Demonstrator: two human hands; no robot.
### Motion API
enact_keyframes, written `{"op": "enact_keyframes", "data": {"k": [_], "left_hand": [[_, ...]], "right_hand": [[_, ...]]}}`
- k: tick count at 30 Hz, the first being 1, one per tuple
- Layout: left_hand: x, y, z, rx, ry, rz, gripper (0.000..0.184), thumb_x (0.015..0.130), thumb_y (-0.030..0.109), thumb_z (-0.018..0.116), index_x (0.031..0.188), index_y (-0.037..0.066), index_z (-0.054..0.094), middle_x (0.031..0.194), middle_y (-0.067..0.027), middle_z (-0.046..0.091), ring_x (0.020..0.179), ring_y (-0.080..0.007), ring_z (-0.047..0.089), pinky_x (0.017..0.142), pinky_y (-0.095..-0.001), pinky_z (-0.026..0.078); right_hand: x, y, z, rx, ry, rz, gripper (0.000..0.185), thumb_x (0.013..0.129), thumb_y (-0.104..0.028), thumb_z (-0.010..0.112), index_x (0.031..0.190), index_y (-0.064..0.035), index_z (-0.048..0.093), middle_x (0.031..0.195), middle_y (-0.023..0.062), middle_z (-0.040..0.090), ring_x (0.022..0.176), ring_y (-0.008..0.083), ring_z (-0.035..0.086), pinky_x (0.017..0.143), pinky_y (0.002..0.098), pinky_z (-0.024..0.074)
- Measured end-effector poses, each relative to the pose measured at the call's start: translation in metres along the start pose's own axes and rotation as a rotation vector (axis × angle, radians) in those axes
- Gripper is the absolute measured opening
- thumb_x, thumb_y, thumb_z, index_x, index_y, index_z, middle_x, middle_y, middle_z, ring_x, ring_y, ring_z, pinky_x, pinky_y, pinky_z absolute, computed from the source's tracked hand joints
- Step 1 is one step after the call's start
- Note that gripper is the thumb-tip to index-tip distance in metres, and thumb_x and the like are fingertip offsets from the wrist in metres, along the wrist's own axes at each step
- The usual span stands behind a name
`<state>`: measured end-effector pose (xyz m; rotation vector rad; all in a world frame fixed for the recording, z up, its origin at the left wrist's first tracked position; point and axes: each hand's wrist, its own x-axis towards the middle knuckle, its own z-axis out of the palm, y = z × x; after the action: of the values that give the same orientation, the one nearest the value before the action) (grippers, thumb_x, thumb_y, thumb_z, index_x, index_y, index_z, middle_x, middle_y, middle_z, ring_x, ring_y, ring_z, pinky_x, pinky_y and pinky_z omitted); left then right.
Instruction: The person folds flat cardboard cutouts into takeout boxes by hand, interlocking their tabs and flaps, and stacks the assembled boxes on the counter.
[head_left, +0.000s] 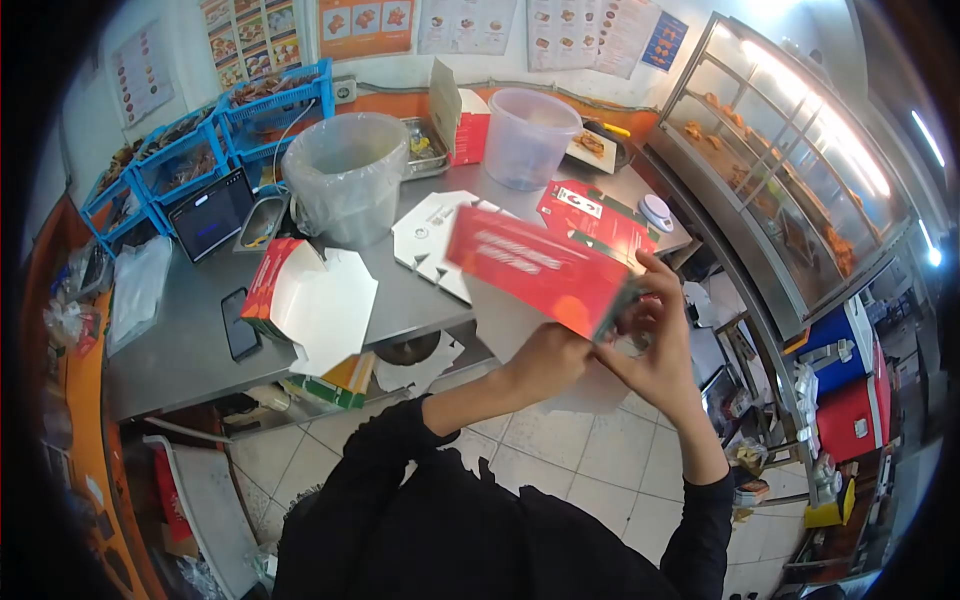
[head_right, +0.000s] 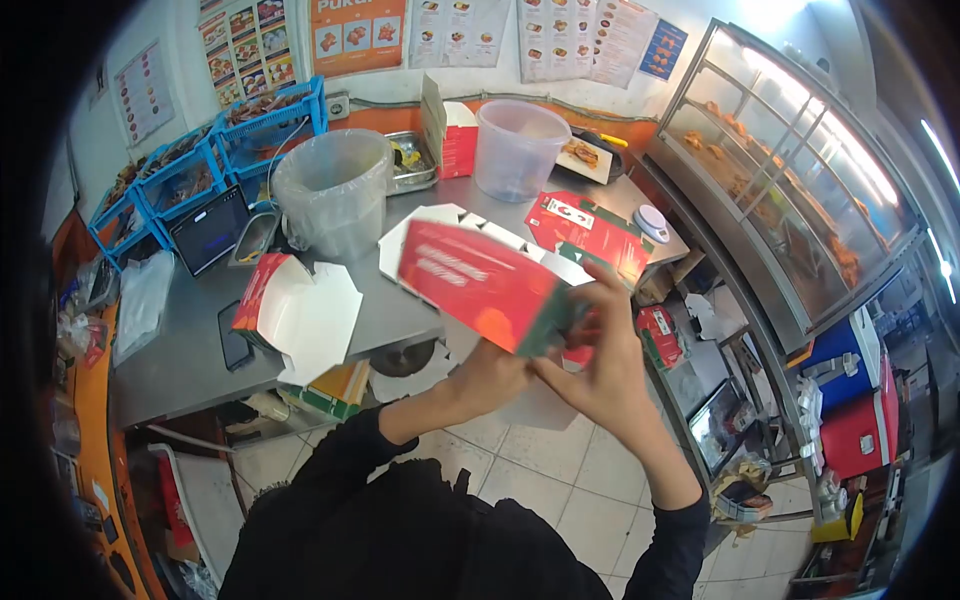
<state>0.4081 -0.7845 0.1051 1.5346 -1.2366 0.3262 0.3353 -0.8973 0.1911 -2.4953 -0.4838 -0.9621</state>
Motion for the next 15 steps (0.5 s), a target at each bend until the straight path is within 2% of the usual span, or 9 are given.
{"op": "enact_keyframes", "data": {"k": [2, 3, 4, 5, 6, 9, 11, 13, 15], "left_hand": [[-0.005, 0.013, 0.013, 0.092, -0.152, 0.050, 0.032, 0.074, 0.012, 0.061, 0.103, 0.001, 0.053, 0.097, -0.0123, 0.056, 0.091, -0.0287, 0.054, 0.076, -0.0378, 0.044], [0.000, 0.029, 0.008, 0.050, -0.202, 0.170, 0.041, 0.073, 0.016, 0.062, 0.109, 0.000, 0.049, 0.099, -0.0145, 0.055, 0.093, -0.0294, 0.053, 0.079, -0.0368, 0.043], [0.000, 0.039, 0.006, 0.007, -0.251, 0.290, 0.051, 0.072, 0.020, 0.062, 0.115, 0.000, 0.044, 0.102, -0.0167, 0.055, 0.096, -0.0301, 0.052, 0.082, -0.0358, 0.043], [-0.008, 0.040, 0.003, -0.001, -0.392, 0.197, 0.060, 0.072, 0.029, 0.062, 0.122, 0.003, 0.040, 0.112, -0.0150, 0.050, 0.107, -0.0277, 0.046, 0.088, -0.0343, 0.039], [-0.014, 0.044, -0.006, -0.057, -0.406, 0.079, 0.054, 0.075, 0.029, 0.060, 0.120, 0.005, 0.043, 0.115, -0.0138, 0.048, 0.109, -0.0269, 0.044, 0.090, -0.0360, 0.037], [-0.055, 0.043, -0.020, 0.150, -0.437, -0.176, 0.056, 0.078, 0.030, 0.057, 0.125, 0.007, 0.036, 0.123, -0.0171, 0.040, 0.117, -0.0275, 0.035, 0.096, -0.0373, 0.031], [-0.123, 0.013, 0.005, -0.011, -0.446, -0.503, 0.067, 0.079, 0.035, 0.057, 0.133, 0.012, 0.022, 0.134, -0.0168, 0.023, 0.119, -0.0281, 0.033, 0.095, -0.0374, 0.030], [-0.197, 0.004, 0.039, -0.533, -0.642, -0.882, 0.073, 0.081, 0.042, 0.052, 0.135, 0.014, 0.011, 0.137, -0.0183, 0.010, 0.122, -0.0287, 0.027, 0.096, -0.0387, 0.028], [-0.218, 0.030, 0.043, -0.627, -0.673, -1.095, 0.073, 0.082, 0.042, 0.050, 0.135, 0.014, 0.010, 0.137, -0.0182, 0.012, 0.123, -0.0284, 0.023, 0.097, -0.0385, 0.027]], "right_hand": [[-0.032, 0.011, -0.014, 0.324, 0.010, 0.367, 0.074, 0.055, -0.004, 0.068, 0.119, -0.0051, 0.032, 0.108, 0.0158, 0.047, 0.062, 0.0169, 0.056, 0.055, 0.0250, 0.0467], [-0.048, 0.020, -0.023, 0.314, -0.055, 0.428, 0.091, 0.056, -0.003, 0.065, 0.128, -0.0077, 0.011, 0.111, 0.0174, 0.046, 0.065, 0.0152, 0.056, 0.057, 0.0250, 0.0467], [-0.070, 0.031, -0.026, 0.405, 0.012, 0.529, 0.091, 0.057, -0.001, 0.065, 0.130, -0.0095, 0.012, 0.112, 0.0183, 0.045, 0.070, 0.0166, 0.056, 0.058, 0.0252, 0.0467], [-0.091, 0.041, -0.031, 0.603, 0.017, 0.640, 0.092, 0.058, -0.001, 0.064, 0.131, -0.0114, 0.010, 0.113, 0.0176, 0.045, 0.072, 0.0173, 0.055, 0.058, 0.0251, 0.0467], [-0.113, 0.051, -0.036, 0.803, 0.021, 0.751, 0.092, 0.059, 0.000, 0.063, 0.132, -0.0134, 0.009, 0.114, 0.0169, 0.045, 0.074, 0.0180, 0.055, 0.058, 0.0249, 0.0468], [-0.220, 0.089, -0.035, 0.833, -0.289, 1.046, 0.091, 0.064, -0.002, 0.061, 0.134, -0.0168, 0.006, 0.114, 0.0180, 0.043, 0.075, 0.0201, 0.053, 0.058, 0.0268, 0.0470], [-0.290, 0.086, -0.012, 0.977, -0.462, 1.176, 0.090, 0.066, -0.004, 0.061, 0.135, -0.0174, 0.006, 0.115, 0.0183, 0.040, 0.076, 0.0204, 0.052, 0.059, 0.0278, 0.0471], [-0.332, 0.063, 0.001, 1.090, -0.576, 1.279, 0.090, 0.066, -0.005, 0.062, 0.135, -0.0177, 0.006, 0.116, 0.0182, 0.039, 0.077, 0.0204, 0.052, 0.060, 0.0281, 0.0470], [-0.358, 0.049, 0.008, 1.294, -0.816, 1.438, 0.089, 0.066, -0.006, 0.062, 0.135, -0.0186, 0.007, 0.120, 0.0163, 0.035, 0.080, 0.0194, 0.050, 0.064, 0.0283, 0.0469]]}}
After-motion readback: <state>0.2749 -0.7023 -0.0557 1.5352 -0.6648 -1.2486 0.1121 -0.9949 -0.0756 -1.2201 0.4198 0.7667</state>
